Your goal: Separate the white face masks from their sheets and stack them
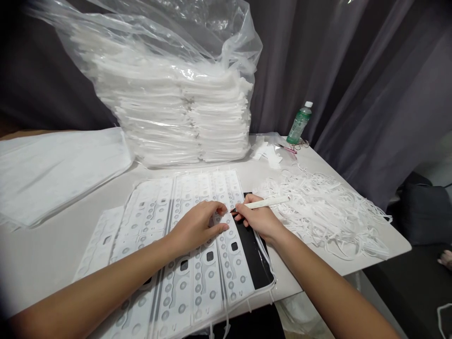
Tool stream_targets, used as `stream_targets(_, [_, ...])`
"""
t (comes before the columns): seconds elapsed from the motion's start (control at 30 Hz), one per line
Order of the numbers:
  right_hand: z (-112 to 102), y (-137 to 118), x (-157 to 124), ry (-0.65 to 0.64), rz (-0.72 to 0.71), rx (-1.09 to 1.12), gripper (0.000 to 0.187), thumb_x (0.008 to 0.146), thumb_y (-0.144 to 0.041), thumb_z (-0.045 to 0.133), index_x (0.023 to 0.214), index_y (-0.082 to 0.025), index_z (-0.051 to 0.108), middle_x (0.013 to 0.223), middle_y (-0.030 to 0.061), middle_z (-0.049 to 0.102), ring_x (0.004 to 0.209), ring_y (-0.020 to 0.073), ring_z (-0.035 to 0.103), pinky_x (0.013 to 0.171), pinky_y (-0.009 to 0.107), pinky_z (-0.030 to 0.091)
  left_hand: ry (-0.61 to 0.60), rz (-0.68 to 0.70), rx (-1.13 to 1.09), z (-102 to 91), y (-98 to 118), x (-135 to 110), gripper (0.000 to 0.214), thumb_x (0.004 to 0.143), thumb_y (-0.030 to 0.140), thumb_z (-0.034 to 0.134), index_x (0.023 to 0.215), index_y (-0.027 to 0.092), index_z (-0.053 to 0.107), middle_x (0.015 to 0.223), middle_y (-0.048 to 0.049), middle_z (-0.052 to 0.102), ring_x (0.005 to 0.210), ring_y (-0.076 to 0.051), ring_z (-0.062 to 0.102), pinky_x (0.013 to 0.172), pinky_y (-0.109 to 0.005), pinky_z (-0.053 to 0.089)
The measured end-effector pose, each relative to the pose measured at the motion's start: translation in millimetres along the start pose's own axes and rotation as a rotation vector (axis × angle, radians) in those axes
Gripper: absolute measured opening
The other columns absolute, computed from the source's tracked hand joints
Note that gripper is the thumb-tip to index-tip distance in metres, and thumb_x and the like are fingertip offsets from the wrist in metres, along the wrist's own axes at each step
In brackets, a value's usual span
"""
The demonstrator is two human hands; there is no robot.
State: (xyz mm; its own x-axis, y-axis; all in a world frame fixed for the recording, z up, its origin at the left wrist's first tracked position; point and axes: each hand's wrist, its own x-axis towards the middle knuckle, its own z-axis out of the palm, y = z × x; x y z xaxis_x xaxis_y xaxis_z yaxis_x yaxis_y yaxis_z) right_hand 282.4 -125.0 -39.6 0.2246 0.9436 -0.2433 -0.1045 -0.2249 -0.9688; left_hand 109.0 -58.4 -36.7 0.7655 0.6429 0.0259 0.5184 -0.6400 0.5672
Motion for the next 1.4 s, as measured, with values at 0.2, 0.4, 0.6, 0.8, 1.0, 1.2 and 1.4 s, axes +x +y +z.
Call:
stream_targets(0.2, [-5.4,-0.4,-1.1,-0.019,-0.071,-0.126,0.034,0.077,-0.042,0.066,0.066,-0.021,0.042,0.064,-0.0004,0.066,0.05,0.0092,0.052,0.045,0.019,0.034,0.029,0.032,-0.007,-0.7,-2.7,1.9,0.022,0.086,0.032,0.059,0.104,0.02,0.054,0.102,-0.0048,0.062,0.093,-0.023,0.057,0.077,-0.036,0.046])
stream_targets(0.4, [-21.4,-16.4,-3.9,0.017,-0.155,-0.122,0.037,0.075,-0.046,0.07,0.064,-0.021,0.044,0.063,0.0016,0.066,0.057,0.0134,0.06,0.043,0.019,0.037,-0.15,0.249,0.104,-15.6,-7.0,-1.3,0.043,0.089,0.045,0.053,0.125,0.021,0.049,0.127,-0.0114,0.055,0.115,-0.027,0.051,0.094,-0.041,0.043])
stream_targets(0.6, [-34.0,-34.2,-32.8,-0.104,-0.296,-0.261,0.018,0.079,-0.036,0.069,0.081,-0.021,0.058,0.062,-0.0018,0.065,0.052,0.0114,0.058,0.052,0.024,0.046,-0.269,0.257,0.341,-15.3,-10.6,-6.5,0.059,0.094,0.059,0.034,0.146,0.03,0.029,0.155,-0.01,0.026,0.141,-0.035,0.02,0.108,-0.066,0.008])
stream_targets(0.8, [-33.9,7.7,-98.4,0.087,-0.184,-0.437,0.034,0.089,-0.039,0.053,0.061,-0.021,0.046,0.05,-0.0028,0.055,0.047,0.01,0.049,0.048,0.023,0.038,-0.251,0.412,0.223,-16.8,12.8,-7.7,0.03,0.092,0.039,0.053,0.118,0.028,0.061,0.131,-0.0074,0.056,0.12,-0.029,0.051,0.103,-0.052,0.032])
stream_targets(1.0, [-38.0,11.7,-95.5,0.079,-0.148,-0.262,0.022,0.085,-0.042,0.059,0.084,-0.02,0.056,0.066,0.0001,0.063,0.057,0.0122,0.057,0.051,0.023,0.043,-0.152,0.222,0.17,-18.4,13.4,14.5,0.019,0.087,0.032,0.058,0.1,0.019,0.065,0.102,-0.0062,0.062,0.077,-0.018,0.06,0.065,-0.03,0.046])
stream_targets(1.2, [-22.9,-35.5,-10.6,-0.067,-0.132,-0.179,0.021,0.071,-0.034,0.07,0.071,-0.017,0.057,0.063,0.0009,0.062,0.055,0.0117,0.056,0.055,0.025,0.046,-0.025,0.124,0.171,-7.1,7.4,34.7,0.009,0.084,0.023,0.058,0.086,0.017,0.064,0.101,-0.005,0.059,0.076,-0.016,0.059,0.069,-0.029,0.046])
stream_targets(1.4, [-10.4,-10.6,28.5,0.02,-0.208,-0.152,0.027,0.077,-0.038,0.063,0.063,-0.021,0.048,0.05,-0.0066,0.048,0.044,0.0085,0.04,0.045,0.022,0.031,-0.029,0.125,0.233,-12.6,5.8,21.6,0.01,0.086,0.018,0.052,0.088,0.014,0.061,0.098,-0.0081,0.059,0.083,-0.02,0.059,0.073,-0.033,0.047])
